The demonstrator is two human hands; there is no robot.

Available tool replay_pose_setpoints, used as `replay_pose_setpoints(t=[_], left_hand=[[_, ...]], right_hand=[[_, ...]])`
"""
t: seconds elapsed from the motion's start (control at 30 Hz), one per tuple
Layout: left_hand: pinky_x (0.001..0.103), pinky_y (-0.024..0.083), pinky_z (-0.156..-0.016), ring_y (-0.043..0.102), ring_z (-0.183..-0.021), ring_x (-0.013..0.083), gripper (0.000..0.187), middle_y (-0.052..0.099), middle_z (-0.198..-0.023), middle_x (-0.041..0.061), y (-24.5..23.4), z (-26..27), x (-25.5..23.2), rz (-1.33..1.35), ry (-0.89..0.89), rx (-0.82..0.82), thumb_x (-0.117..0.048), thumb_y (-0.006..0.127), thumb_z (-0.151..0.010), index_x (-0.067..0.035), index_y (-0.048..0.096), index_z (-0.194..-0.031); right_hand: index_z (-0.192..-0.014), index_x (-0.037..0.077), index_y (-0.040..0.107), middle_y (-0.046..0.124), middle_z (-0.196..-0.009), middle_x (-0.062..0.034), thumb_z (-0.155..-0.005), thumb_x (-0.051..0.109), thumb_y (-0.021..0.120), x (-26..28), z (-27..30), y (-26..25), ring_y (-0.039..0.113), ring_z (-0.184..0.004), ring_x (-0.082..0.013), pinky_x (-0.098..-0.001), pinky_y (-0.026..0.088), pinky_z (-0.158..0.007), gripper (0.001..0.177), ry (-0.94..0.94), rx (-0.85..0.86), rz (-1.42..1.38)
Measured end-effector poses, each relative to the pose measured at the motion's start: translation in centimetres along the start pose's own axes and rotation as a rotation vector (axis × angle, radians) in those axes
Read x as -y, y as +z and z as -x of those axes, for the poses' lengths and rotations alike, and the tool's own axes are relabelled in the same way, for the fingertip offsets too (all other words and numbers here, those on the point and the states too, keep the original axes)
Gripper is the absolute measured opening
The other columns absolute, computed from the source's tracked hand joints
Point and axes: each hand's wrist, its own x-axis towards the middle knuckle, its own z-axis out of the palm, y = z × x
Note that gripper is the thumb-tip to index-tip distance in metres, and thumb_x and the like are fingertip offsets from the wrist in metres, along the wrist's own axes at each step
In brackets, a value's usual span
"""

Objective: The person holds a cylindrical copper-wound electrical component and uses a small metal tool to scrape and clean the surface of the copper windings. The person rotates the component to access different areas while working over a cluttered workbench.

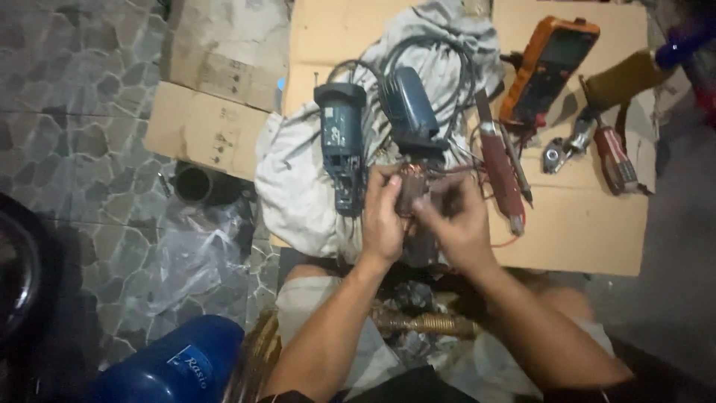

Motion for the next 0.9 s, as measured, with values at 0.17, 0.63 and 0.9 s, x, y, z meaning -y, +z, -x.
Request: replay_pose_setpoints(t=[0.17, 0.63, 0.9], left_hand=[[0.029, 0.038, -0.031, 0.048, -0.033, 0.0204, 0.026, 0.05, -0.049, 0.013, 1.6, 1.0, -0.4, -0.03, -0.013, 0.016, -0.035, 0.046, -0.101, -0.011, 0.052, -0.11], [0.028, 0.04, -0.033, 0.044, -0.035, 0.018, 0.025, 0.045, -0.051, 0.009, 1.0, 0.8, -0.9, -0.001, -0.024, 0.048, -0.032, 0.045, -0.102, -0.011, 0.051, -0.115], [0.029, 0.042, -0.031, 0.051, -0.035, 0.0203, 0.031, 0.054, -0.063, 0.014, 2.2, 2.0, -4.1, 0.139, -0.007, 0.105, -0.026, 0.051, -0.099, -0.008, 0.046, -0.124]], right_hand=[[-0.099, 0.004, 0.055, 0.057, -0.075, -0.0085, -0.085, 0.013, 0.086, -2.3, -1.4, -1.9, 0.059, -0.067, -0.0181, -0.0315, 0.048, -0.061, 0.036, -0.084, -0.053, 0.054], [-0.104, 0.005, 0.054, 0.061, -0.083, -0.0098, -0.084, 0.017, 0.087, -1.1, -0.9, -1.8, 0.064, -0.077, -0.0217, -0.0377, 0.053, -0.072, 0.04, 0.069, -0.047, 0.112], [-0.101, 0.005, 0.058, 0.063, -0.082, -0.0099, -0.085, 0.017, 0.087, -1.2, -1.2, -1.9, 0.066, -0.078, -0.0208, -0.0356, 0.054, -0.076, 0.036, -0.064, -0.059, 0.133]])
